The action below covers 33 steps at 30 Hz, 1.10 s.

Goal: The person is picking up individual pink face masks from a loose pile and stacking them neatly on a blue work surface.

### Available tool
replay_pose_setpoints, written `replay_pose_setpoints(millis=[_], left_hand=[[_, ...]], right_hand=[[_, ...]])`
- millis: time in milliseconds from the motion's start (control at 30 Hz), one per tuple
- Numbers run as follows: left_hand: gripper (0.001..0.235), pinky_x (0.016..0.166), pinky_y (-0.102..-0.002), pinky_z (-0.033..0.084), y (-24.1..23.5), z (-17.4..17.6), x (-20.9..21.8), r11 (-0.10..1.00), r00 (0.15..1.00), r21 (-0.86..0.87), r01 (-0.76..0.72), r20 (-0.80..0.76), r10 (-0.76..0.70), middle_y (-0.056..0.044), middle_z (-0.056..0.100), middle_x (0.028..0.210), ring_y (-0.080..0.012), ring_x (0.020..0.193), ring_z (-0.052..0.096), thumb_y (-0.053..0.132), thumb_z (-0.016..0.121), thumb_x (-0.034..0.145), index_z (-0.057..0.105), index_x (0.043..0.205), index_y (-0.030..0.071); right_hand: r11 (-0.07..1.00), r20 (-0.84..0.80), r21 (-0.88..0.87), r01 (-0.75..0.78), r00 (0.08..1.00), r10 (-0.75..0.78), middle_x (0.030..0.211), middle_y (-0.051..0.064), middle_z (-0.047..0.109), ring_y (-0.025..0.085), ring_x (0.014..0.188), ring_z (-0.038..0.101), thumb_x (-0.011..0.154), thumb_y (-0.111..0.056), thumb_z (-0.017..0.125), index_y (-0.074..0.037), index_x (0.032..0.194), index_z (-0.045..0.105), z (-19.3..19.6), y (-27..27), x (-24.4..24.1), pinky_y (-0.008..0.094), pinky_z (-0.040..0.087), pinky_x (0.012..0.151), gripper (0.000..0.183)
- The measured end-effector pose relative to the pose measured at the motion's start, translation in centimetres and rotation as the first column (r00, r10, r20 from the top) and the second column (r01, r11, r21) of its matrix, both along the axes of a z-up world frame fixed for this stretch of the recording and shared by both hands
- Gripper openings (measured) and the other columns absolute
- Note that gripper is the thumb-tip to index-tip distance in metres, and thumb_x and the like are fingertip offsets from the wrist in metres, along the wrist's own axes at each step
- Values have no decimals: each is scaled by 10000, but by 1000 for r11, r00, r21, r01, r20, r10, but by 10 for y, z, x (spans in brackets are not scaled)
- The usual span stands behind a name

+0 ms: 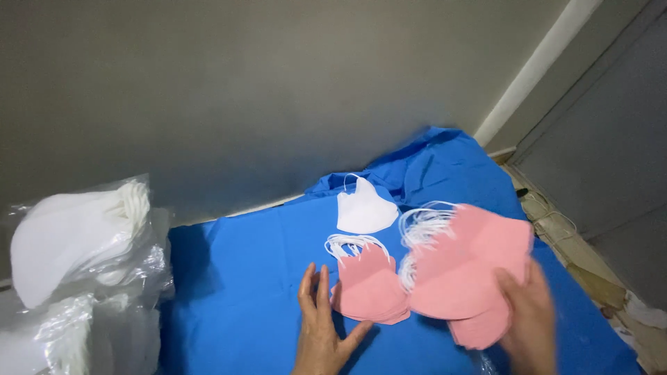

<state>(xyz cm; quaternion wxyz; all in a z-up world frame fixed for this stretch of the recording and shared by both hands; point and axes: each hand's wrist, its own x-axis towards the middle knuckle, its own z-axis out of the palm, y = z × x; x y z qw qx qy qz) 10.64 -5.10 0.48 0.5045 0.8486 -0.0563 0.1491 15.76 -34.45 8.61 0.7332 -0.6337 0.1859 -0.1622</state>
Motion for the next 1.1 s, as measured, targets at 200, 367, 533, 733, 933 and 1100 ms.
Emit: replay_pose_setpoints(millis=[200,367,533,733,933,1100], left_hand=[[957,1141,-478,426,3,-2,3,964,997,-255,-74,-28,69,-168,184,1625,-299,1445,439,459,625,942,87,1636,80],[858,1153,-481,415,8,-12,9,979,999,-202,-30,8,32,-196,256,1613,-327,1430,464,322,653,945,188,1617,63],[777,1165,-469,360,3,-32,9,996,998,79,27,63,-32,-183,355,1641,-347,1507,361,279,654,977,256,1600,37],[748,1129,-496,364,2,-31,9,973,990,225,53,117,-81,-185,430,1611,-334,1446,462,294,684,997,306,1573,3],[647,1146,-481,352,10,-18,7,992,990,106,74,109,-86,-152,439,1610,-326,1467,437,250,618,1025,342,1578,59],[875,1034,-356,538,32,7,1,823,948,-474,-314,-121,293,-85,547,1520,-221,1285,650,252,796,815,373,1573,136]], right_hand=[[905,-313,-381,-188,948,66,1730,28,216,222,1598,194,813,-294,703,-194,1624,242,2,88,21,449,261,1244,938],[588,-291,-732,-343,939,186,1674,147,244,341,1540,269,859,-392,701,-163,1650,111,-31,92,11,498,348,1168,1013],[280,23,-958,-56,962,272,1569,169,389,363,1460,379,853,-338,755,-129,1522,492,-50,84,-8,506,421,1119,748],[352,-281,-853,-385,908,311,1567,39,491,263,1426,429,859,-486,717,-177,1549,418,-56,91,-2,454,377,1135,813],[672,-277,-649,-357,933,228,1215,-9,740,142,865,601,860,-198,747,-255,1433,649,-22,103,4,287,552,833,584],[907,-185,-117,-404,906,380,697,184,679,234,556,602,880,-22,708,-108,1443,672,17,144,-17,359,550,498,570]])
